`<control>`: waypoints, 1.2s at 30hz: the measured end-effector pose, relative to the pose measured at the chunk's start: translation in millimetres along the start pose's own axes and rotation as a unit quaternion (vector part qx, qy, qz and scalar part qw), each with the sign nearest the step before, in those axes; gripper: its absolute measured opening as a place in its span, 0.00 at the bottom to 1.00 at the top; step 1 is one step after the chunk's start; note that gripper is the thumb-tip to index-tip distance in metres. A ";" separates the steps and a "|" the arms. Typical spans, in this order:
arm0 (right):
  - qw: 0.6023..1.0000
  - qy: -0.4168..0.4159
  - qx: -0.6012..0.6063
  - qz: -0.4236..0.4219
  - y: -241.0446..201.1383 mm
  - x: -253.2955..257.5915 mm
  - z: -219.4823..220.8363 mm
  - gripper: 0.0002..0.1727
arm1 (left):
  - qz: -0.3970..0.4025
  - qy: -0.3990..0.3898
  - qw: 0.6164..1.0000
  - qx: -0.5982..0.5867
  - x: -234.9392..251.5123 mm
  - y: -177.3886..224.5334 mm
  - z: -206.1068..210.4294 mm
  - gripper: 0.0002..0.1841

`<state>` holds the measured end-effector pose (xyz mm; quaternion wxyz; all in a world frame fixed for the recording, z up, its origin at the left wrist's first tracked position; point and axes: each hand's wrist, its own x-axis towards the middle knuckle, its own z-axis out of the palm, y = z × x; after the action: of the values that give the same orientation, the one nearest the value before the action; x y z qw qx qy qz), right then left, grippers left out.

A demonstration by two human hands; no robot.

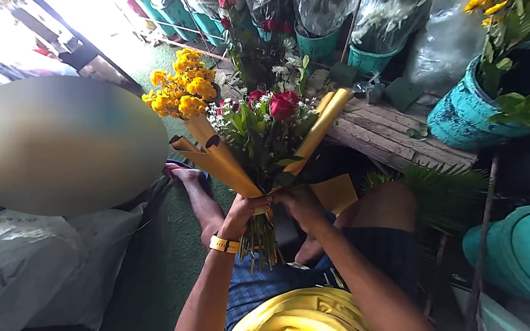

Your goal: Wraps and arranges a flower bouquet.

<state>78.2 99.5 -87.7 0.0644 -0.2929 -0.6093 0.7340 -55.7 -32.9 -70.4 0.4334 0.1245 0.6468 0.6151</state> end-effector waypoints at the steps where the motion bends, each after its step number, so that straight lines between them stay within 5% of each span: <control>1: 1.000 0.022 0.003 0.003 2.5 4.1 1.7 0.13 | -0.005 0.004 1.000 0.000 1.4 -0.3 0.4 0.24; 6: 0.998 -0.041 -0.037 0.016 0.8 11.0 3.2 0.13 | -0.013 0.013 1.000 -0.007 7.2 -2.2 -6.9 0.24; 10: 0.998 -0.007 -0.068 0.017 5.7 24.5 11.0 0.16 | -0.023 0.027 0.999 -0.014 14.8 -2.6 -14.1 0.24; 14: 0.983 -0.089 -0.151 -0.049 1.2 31.9 8.4 0.18 | -0.029 0.039 0.999 -0.024 23.0 -7.0 -23.2 0.24; 16: 0.977 -0.061 -0.181 -0.097 1.0 36.4 10.9 0.18 | -0.037 0.046 0.998 -0.028 26.2 -7.9 -26.4 0.23; 20: 0.842 0.047 -0.489 -0.223 13.3 32.9 24.3 0.19 | -0.038 0.049 0.997 -0.044 31.2 -6.7 -34.1 0.23; 22: 0.815 0.048 -0.509 -0.273 12.4 29.9 27.0 0.18 | -0.037 0.055 0.997 -0.039 30.5 -3.9 -35.1 0.21; 26: 0.946 0.022 -0.279 -0.161 4.1 38.2 26.0 0.20 | -0.020 0.035 0.998 -0.045 26.3 -2.7 -34.1 0.18; 30: 0.971 0.013 -0.222 -0.092 8.7 31.1 32.8 0.19 | -0.005 0.023 0.998 -0.050 24.3 -2.2 -30.8 0.20; 34: 0.998 -0.016 -0.043 -0.049 -3.2 35.0 25.6 0.13 | -0.013 0.008 0.998 -0.068 21.9 -10.5 -34.4 0.20; 36: 0.995 0.005 -0.096 -0.015 -1.8 37.1 26.8 0.15 | -0.009 0.009 0.998 -0.069 22.8 -10.2 -33.8 0.20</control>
<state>33.7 93.7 -96.7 0.0506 -0.2924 -0.6807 0.6698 -89.6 -42.5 -93.3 0.4410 0.0831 0.6079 0.6551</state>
